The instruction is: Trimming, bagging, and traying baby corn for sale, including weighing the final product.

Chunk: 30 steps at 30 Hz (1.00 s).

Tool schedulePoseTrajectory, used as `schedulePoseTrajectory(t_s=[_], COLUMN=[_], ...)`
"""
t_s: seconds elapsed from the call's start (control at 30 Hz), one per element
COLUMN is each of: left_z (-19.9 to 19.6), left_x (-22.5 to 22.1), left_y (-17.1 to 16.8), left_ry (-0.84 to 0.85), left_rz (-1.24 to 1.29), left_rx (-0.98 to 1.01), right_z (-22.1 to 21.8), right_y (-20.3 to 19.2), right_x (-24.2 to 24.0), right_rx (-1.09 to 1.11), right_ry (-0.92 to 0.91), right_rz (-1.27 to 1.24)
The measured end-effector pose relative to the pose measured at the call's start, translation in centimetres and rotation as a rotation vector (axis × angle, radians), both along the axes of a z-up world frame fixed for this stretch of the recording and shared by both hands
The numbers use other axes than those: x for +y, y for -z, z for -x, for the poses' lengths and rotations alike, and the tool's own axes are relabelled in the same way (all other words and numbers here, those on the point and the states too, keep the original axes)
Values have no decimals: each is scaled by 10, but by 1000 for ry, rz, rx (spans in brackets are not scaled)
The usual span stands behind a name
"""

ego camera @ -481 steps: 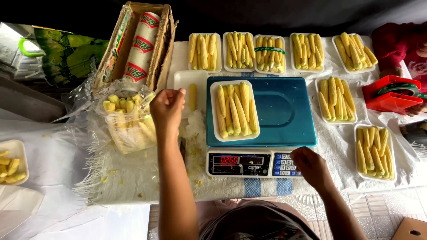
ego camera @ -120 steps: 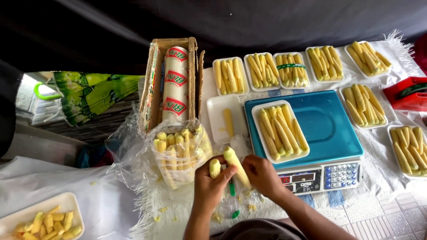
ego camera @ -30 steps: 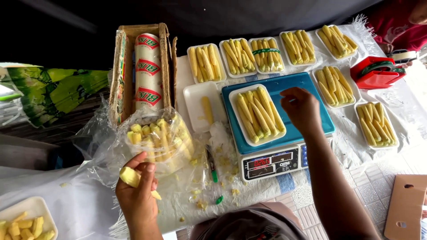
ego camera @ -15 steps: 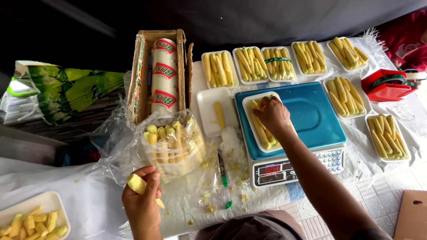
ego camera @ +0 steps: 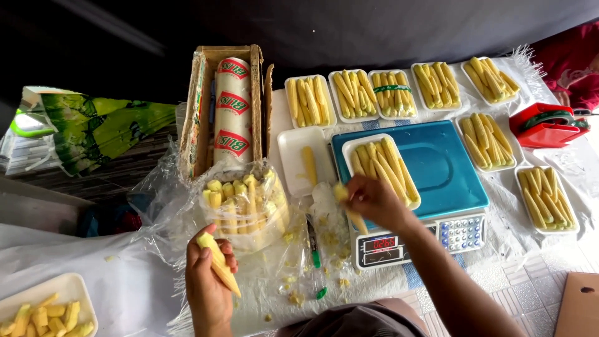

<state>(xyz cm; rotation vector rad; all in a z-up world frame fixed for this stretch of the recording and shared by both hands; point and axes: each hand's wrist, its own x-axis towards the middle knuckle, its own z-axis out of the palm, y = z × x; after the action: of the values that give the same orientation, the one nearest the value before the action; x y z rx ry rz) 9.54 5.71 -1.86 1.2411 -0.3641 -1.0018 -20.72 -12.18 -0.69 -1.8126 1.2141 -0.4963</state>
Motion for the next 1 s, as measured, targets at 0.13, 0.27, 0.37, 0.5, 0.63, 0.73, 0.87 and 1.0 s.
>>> schedulePoseTrajectory(t_s=[0.13,0.27,0.37,0.5,0.63,0.73,0.87,1.0], left_z=[4,10,15,22,27,28,38,56], left_x=[-5,-12,-14,-19,-20,-21,-24,-28], left_y=[5,4,5,4,5,11,1,-2], left_ry=[25,-15,-20,-48,-29,-22,-45,-76], left_rz=[29,21,53,42,91,171,115,64], left_rx=[75,46,22,58,138,161,143,-56], right_z=[-12,-16,-12,-6,7,36,102,131], right_y=[20,40,46,32,20,40,59,52], right_x=[58,92,110,122,128,115,44,-9], right_rx=[58,23,-5,-65,51,151,222,262], right_ry=[-248,-388,-447,-483,-518,-331,81,435], right_rz=[-197,-201,-249,-323,-336,-234,-184,78])
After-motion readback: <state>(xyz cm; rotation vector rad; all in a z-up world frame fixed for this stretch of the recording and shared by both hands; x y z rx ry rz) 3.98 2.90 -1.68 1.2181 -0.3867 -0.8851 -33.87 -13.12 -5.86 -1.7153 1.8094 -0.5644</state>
